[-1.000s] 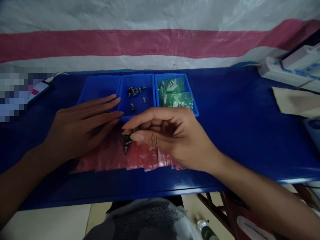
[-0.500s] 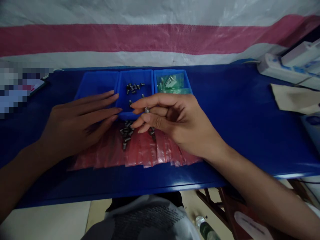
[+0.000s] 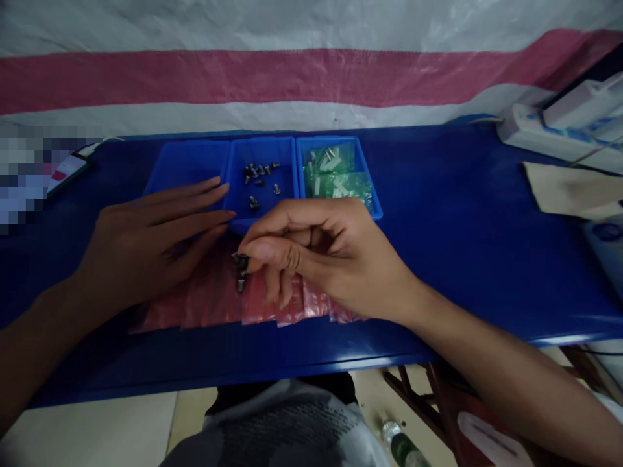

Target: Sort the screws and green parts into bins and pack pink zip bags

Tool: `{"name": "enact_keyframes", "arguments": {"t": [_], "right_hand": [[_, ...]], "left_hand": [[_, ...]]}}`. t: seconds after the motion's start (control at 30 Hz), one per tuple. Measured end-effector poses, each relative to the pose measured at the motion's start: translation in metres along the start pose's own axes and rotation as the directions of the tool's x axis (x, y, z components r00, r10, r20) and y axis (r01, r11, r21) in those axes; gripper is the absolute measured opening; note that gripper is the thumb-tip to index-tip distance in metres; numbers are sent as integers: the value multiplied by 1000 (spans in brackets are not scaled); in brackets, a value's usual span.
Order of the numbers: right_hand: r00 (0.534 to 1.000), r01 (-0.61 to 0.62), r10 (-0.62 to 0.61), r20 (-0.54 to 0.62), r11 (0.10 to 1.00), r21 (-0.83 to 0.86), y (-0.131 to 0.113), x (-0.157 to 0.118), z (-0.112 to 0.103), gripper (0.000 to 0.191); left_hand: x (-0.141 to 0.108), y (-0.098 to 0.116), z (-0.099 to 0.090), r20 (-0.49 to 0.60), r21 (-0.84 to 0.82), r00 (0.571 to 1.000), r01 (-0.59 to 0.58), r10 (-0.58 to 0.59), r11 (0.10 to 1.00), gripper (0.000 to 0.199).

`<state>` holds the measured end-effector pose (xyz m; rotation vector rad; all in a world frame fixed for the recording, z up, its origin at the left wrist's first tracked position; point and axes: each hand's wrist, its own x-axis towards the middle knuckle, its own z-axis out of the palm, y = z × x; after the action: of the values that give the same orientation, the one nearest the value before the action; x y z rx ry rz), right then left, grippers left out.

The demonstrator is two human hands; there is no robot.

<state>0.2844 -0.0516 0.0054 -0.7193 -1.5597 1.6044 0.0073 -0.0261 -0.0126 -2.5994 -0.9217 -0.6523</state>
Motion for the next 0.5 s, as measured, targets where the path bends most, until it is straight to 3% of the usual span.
{"name": "enact_keyframes", "arguments": {"t": [0.2,0.3,0.37,0.43,0.5], "right_hand": [[991,-54,56,-118,998,21,3,3,0,25],[961,64,-64,-270,998,-8,6,4,-2,12],[926,146,-190,-325,977,-154,6,3,-3,13],[917,219,-335,-215,876,-429,7,1,-4,17],[907,333,-419,50,637,-695,12,-1,-4,21]], "left_hand": [[-2,-2,2,-9,-20,1000,8,-8,1000,19],[-2,-1,2,14,-35,1000,17,-16,999,22],[-2,-1,1,-3,-29,1000,-9,9,1000,20],[-1,-1,1,-26,-9,999,-40,40,999,19],[0,-1,0,-44,5,997,-57,57,998,17]]}}
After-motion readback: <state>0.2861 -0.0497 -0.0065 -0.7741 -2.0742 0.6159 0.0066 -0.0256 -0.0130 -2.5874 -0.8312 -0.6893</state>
